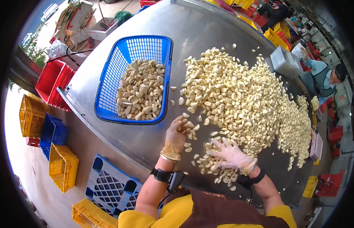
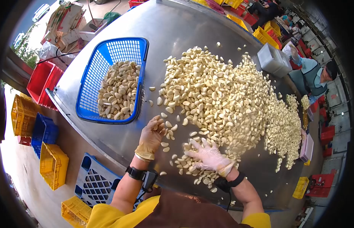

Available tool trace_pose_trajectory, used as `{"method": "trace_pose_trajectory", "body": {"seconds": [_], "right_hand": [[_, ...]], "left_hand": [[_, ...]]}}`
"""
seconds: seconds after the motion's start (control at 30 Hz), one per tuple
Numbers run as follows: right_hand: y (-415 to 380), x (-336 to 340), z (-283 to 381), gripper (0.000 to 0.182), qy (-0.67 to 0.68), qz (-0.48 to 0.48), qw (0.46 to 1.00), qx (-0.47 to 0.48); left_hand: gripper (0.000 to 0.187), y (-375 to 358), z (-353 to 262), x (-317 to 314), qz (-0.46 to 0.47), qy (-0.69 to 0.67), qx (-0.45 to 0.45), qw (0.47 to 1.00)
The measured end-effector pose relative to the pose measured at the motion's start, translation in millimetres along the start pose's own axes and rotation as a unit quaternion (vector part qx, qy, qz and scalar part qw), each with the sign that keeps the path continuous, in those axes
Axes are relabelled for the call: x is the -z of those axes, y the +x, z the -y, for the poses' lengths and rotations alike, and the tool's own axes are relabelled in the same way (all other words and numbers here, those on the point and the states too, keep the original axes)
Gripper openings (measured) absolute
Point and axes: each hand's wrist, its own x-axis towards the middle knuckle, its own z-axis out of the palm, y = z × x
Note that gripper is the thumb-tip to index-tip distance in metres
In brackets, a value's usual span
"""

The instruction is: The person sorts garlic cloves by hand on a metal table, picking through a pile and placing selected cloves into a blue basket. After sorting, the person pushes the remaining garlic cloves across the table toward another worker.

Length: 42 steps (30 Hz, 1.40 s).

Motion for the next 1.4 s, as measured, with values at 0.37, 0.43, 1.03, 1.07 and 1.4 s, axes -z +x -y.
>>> {"method": "trace_pose_trajectory", "body": {"seconds": [0.37, 0.43, 1.03, 1.07, 1.4], "right_hand": [[220, 82, -88, 0.022, -0.043, -0.515, 0.856, -0.014], [209, 80, -77, 0.018, -0.031, -0.523, 0.851, -0.028], [101, 36, -3, 0.075, 0.014, -0.157, 0.987, 0.015], [85, 22, 4, 0.075, -0.01, -0.149, 0.989, -0.011], [11, -4, 17, 0.06, 0.263, -0.235, 0.935, 0.039]], "left_hand": [[0.027, -1, -3, 0, 0.009, 0.015, 0.051, 0.999], [0.03, -3, -8, -4, -0.02, 0.012, 0.036, 0.999], [0.019, -5, -14, -22, -0.116, -0.064, -0.016, 0.991], [0.018, -5, -14, -25, -0.128, -0.06, -0.03, 0.99], [0.027, -1, 1, -10, -0.173, 0.006, -0.082, 0.981]]}}
